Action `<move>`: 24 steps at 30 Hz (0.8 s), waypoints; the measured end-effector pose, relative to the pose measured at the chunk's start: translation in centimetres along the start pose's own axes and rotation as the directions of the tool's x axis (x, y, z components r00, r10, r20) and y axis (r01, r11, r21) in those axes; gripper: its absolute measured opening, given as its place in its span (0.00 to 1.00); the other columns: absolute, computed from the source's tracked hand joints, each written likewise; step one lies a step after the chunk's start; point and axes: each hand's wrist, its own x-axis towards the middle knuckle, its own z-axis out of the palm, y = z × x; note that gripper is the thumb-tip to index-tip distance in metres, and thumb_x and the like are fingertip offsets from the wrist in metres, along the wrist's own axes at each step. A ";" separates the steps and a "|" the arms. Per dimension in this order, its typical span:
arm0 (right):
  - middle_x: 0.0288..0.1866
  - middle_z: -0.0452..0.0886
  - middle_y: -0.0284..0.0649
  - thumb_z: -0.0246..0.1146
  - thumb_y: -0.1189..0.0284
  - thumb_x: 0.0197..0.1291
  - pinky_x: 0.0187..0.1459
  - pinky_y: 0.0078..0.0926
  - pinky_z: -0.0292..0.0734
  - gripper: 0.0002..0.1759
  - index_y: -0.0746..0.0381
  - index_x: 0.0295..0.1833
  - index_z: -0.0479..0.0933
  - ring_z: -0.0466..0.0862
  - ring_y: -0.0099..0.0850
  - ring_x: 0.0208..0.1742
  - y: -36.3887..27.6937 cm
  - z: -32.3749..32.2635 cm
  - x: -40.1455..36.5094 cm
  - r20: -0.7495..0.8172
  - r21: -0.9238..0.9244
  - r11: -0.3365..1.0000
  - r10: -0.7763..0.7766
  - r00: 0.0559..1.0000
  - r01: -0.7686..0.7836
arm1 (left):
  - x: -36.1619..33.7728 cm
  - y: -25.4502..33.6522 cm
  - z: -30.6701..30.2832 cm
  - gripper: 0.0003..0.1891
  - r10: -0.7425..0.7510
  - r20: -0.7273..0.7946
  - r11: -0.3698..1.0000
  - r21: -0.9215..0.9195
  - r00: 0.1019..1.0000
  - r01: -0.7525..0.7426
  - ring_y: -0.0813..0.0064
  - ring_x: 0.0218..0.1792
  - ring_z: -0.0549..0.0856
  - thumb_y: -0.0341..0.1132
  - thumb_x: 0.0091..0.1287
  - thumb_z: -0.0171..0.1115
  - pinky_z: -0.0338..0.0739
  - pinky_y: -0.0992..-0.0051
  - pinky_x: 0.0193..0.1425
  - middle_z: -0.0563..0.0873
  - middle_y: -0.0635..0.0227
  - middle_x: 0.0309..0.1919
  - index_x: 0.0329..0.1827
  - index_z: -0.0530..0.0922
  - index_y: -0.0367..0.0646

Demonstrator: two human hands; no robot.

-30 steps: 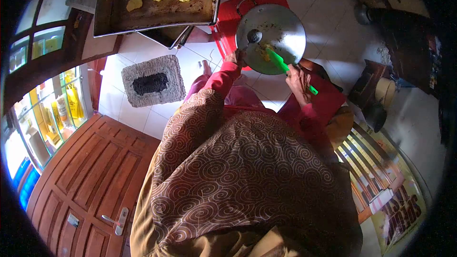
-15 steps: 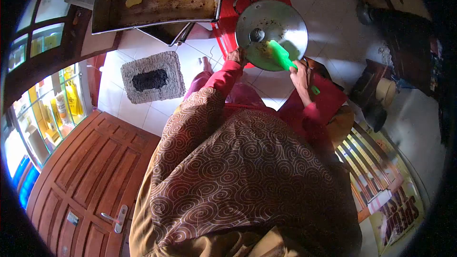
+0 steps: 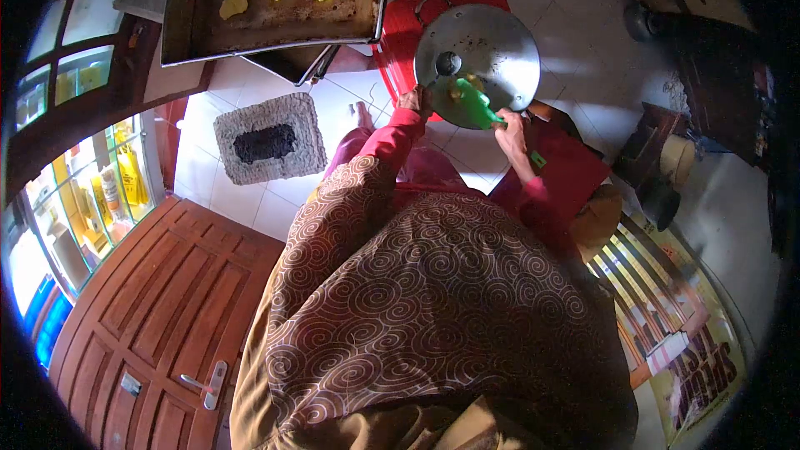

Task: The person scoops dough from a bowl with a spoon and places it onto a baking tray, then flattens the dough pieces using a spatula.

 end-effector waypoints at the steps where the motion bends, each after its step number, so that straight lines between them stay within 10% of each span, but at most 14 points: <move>1: 0.37 0.77 0.50 0.56 0.79 0.43 0.46 0.33 0.69 0.12 0.66 0.38 0.74 0.75 0.43 0.42 -1.0 -1.9 1.2 0.394 -0.040 0.958 0.275 0.877 -0.283 | 0.0 0.1 0.0 0.07 0.012 -0.016 0.999 0.042 1.000 -0.011 0.66 0.24 0.83 0.36 0.54 0.58 0.77 0.69 0.27 0.82 0.63 0.24 0.31 0.73 0.43; 5: 0.34 0.78 0.48 0.56 0.78 0.45 0.43 0.37 0.69 0.12 0.66 0.39 0.74 0.76 0.43 0.40 3.1 0.9 0.6 0.071 0.004 0.990 0.144 0.987 -0.144 | 0.8 -1.0 1.4 0.08 -0.061 0.018 0.998 0.031 0.998 0.060 0.65 0.25 0.83 0.36 0.51 0.60 0.76 0.68 0.27 0.83 0.64 0.25 0.31 0.73 0.44; 8: 0.34 0.78 0.48 0.57 0.78 0.43 0.41 0.39 0.69 0.15 0.65 0.42 0.74 0.76 0.46 0.39 -7.0 -4.3 2.2 0.205 -0.453 0.857 0.369 0.907 -0.246 | 0.2 -1.1 1.6 0.11 -0.076 -0.019 0.977 -0.199 0.997 0.071 0.64 0.27 0.83 0.37 0.50 0.62 0.76 0.68 0.27 0.83 0.64 0.25 0.33 0.74 0.44; 12: 0.24 0.77 0.45 0.57 0.70 0.45 0.30 0.44 0.67 0.05 0.58 0.30 0.70 0.77 0.45 0.30 -3.3 -0.6 0.9 -0.090 -0.386 0.922 -0.059 0.994 0.020 | -0.2 0.4 -1.2 0.15 -0.073 0.115 0.976 -0.195 0.991 0.094 0.55 0.29 0.81 0.42 0.49 0.61 0.74 0.58 0.30 0.80 0.57 0.30 0.36 0.71 0.45; 20: 0.22 0.77 0.46 0.59 0.78 0.39 0.29 0.28 0.67 0.06 0.67 0.27 0.76 0.76 0.34 0.26 -1.2 -0.1 1.1 0.155 0.163 0.974 0.131 0.979 -0.156 | 0.4 -0.2 -0.5 0.18 -0.205 0.212 0.967 -0.106 0.956 0.231 0.58 0.31 0.81 0.41 0.43 0.66 0.74 0.61 0.32 0.79 0.60 0.32 0.35 0.71 0.46; 24: 0.16 0.76 0.36 0.63 0.79 0.35 0.22 0.22 0.65 0.05 0.67 0.23 0.76 0.73 0.22 0.18 -0.1 -1.4 0.6 0.270 0.353 0.880 0.230 0.935 -0.318 | -0.6 1.2 -1.7 0.21 -0.036 0.090 0.999 -0.006 0.995 0.036 0.57 0.29 0.80 0.40 0.40 0.69 0.72 0.60 0.30 0.78 0.60 0.28 0.35 0.70 0.45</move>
